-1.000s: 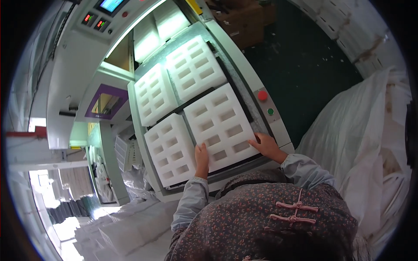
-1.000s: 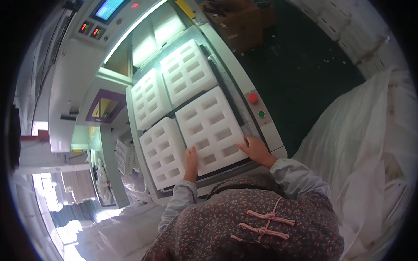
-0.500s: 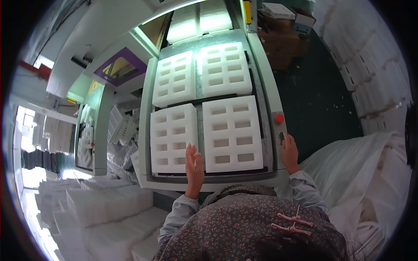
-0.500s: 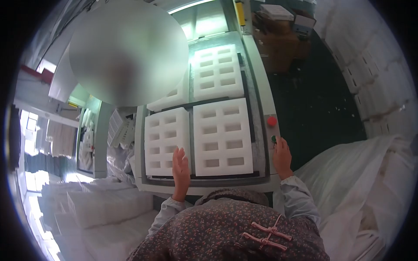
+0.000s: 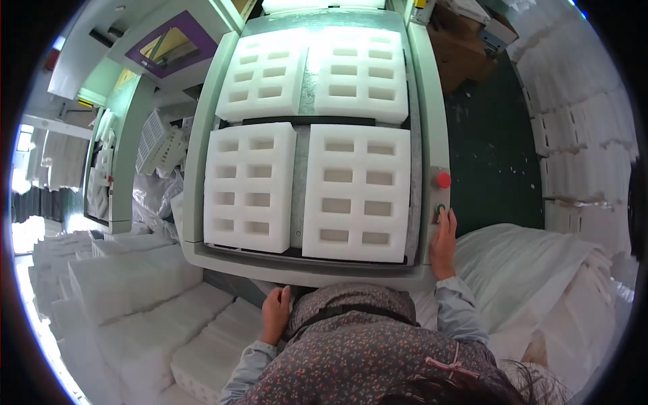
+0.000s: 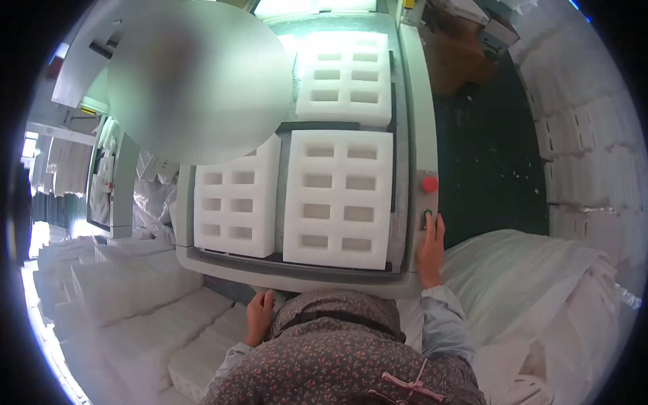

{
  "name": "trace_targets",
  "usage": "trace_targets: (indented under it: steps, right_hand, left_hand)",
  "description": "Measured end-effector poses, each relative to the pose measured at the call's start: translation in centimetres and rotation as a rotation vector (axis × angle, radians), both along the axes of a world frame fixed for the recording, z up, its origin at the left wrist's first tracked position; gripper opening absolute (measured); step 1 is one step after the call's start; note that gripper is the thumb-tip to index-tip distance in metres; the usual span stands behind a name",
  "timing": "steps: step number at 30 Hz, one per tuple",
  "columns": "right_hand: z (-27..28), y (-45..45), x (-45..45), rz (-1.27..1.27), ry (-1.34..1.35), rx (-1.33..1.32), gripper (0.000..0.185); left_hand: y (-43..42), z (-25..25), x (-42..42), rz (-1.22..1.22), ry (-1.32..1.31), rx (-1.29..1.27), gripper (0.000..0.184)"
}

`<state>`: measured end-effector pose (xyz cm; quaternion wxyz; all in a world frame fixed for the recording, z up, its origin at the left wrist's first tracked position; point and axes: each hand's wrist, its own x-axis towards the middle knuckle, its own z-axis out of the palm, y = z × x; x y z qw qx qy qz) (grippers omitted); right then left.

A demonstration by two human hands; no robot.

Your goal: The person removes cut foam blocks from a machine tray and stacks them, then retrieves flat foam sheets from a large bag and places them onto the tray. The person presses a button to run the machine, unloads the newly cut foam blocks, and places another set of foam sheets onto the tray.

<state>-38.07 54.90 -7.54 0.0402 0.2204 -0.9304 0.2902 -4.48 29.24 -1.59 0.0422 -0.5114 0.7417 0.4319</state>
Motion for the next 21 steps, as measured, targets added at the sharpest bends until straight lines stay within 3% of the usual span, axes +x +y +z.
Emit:
trace_targets:
  steps: [12, 17, 21]
  right_hand:
    - [-1.3, 0.9, 0.0, 0.017, -0.073, 0.042, 0.049]
    - [0.0, 0.4, 2.6, -0.042, -0.263, -0.194, 0.049]
    - [-2.2, 2.5, 6.3, 0.006, -0.101, -0.142, 0.049]
  left_hand:
    - [0.6, -5.0, 0.0, -0.060, -0.046, 0.069, 0.037]
    - [0.7, -6.1, 1.9, -0.073, 0.015, 0.168, 0.039]
    - [2.3, -6.8, 4.9, -0.042, 0.103, 0.115, 0.039]
